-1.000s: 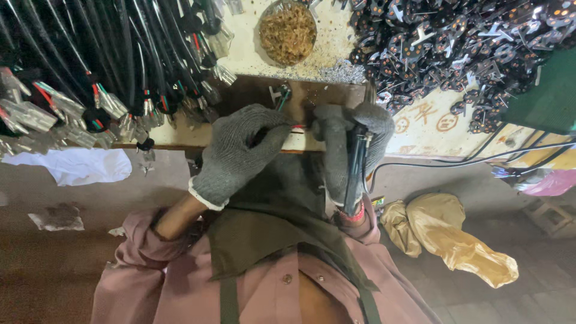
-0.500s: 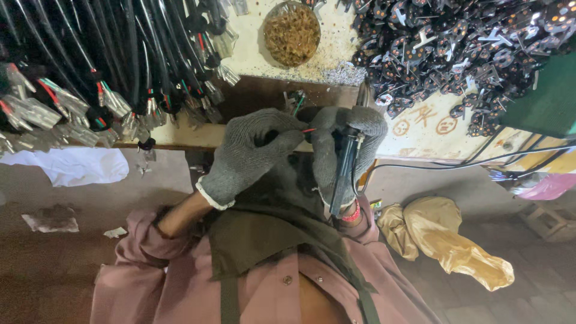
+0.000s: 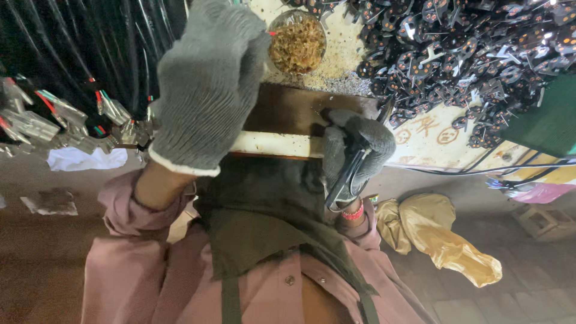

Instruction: The person holds a soldering iron in one hand and a wire with connector in the other, soldering the wire ends at a workbench. They repeatedly pick up wires, apply the hot iron to the connection, and set finished wires aside among piles of similar wired components.

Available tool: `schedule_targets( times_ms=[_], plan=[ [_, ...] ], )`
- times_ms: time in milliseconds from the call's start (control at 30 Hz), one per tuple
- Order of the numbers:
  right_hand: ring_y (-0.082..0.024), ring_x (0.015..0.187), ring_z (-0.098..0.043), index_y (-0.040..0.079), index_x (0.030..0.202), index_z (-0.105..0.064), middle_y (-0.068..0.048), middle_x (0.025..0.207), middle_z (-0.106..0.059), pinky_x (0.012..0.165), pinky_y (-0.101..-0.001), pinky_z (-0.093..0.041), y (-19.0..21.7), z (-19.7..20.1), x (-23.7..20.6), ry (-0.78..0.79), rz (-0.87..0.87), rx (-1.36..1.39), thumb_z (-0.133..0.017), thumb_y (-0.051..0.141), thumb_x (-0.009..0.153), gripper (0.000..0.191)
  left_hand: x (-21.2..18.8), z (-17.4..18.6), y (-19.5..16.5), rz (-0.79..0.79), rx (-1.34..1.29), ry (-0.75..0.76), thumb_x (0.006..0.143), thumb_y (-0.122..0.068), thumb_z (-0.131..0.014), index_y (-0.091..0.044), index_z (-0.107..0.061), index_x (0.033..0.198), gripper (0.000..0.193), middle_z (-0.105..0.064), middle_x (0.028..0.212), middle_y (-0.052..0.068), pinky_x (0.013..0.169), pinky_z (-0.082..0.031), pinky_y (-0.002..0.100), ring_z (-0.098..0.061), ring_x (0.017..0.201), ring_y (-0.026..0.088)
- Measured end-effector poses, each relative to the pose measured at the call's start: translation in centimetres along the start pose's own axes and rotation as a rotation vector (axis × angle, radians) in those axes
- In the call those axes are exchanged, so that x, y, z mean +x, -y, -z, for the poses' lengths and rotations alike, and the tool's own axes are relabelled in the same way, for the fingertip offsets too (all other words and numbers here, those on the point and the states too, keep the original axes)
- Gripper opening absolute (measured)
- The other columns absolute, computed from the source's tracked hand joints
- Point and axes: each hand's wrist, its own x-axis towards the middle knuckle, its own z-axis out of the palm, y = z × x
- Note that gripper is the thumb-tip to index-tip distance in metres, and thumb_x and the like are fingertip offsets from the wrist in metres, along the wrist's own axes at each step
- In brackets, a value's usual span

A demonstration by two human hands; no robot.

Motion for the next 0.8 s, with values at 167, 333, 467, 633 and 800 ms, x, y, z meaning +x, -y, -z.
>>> schedule_targets(
  times_ms=[167,333,467,633,800],
  plan=[
    [-0.027,0.111,-0.064,0.007,0.123,-0.052,-0.013,0.117,-0.065,0.105,-0.0374,-0.05,0.1,-0.2,0.6,-0.101,0.062,-0.161,-0.081,0.006,0.095,0.04,1.8,1.5,-2.4,0.056,-0.093,0.03,0.106,-0.013,-0.073,-0.008,-0.065,0.105,0.01,-0.064,0.101,0.013,0.074,-0.056,0.04,-0.068,0.089,0.032],
    [-0.023,0.089,-0.076,0.011,0.112,-0.073,-0.01,0.101,-0.077,0.084,-0.0303,-0.058,1.5,0.1,2.1,0.121,-0.082,-0.317,-0.084,0.006,0.09,0.025,-4.0,1.5,-2.9,0.189,-0.431,0.219,0.098,-0.011,-0.071,-0.006,-0.066,0.104,0.01,-0.067,0.102,0.012,0.077,-0.054,0.041,-0.067,0.09,0.031],
    [-0.029,0.083,-0.069,0.004,0.11,-0.071,-0.011,0.093,-0.071,0.078,-0.0387,-0.054,2.0,-0.5,2.9,0.18,0.156,-0.345,-0.091,0.009,0.076,0.039,-8.4,-2.8,-1.3,0.157,-0.563,0.421,0.094,-0.014,-0.075,-0.008,-0.068,0.102,0.012,-0.067,0.101,0.012,0.077,-0.054,0.043,-0.067,0.091,0.034],
    [-0.027,0.092,-0.077,0.007,0.116,-0.069,-0.012,0.109,-0.076,0.082,-0.0359,-0.06,2.1,-0.5,3.4,0.279,0.208,-0.301,-0.086,0.008,0.085,0.035,-9.3,-4.1,-0.8,0.091,-0.433,0.258,0.095,-0.014,-0.07,-0.009,-0.065,0.104,0.011,-0.064,0.114,0.017,0.079,-0.054,0.045,-0.067,0.1,0.036],
    [-0.027,0.097,-0.078,0.011,0.124,-0.063,-0.01,0.115,-0.076,0.084,-0.0312,-0.062,2.3,-1.1,2.8,0.131,0.201,-0.152,-0.08,0.003,0.103,0.028,-6.8,-3.8,-1.1,0.03,-0.34,0.304,0.098,-0.015,-0.069,-0.009,-0.067,0.111,0.015,-0.067,0.112,0.011,0.078,-0.055,0.044,-0.068,0.098,0.033]
  ],
)
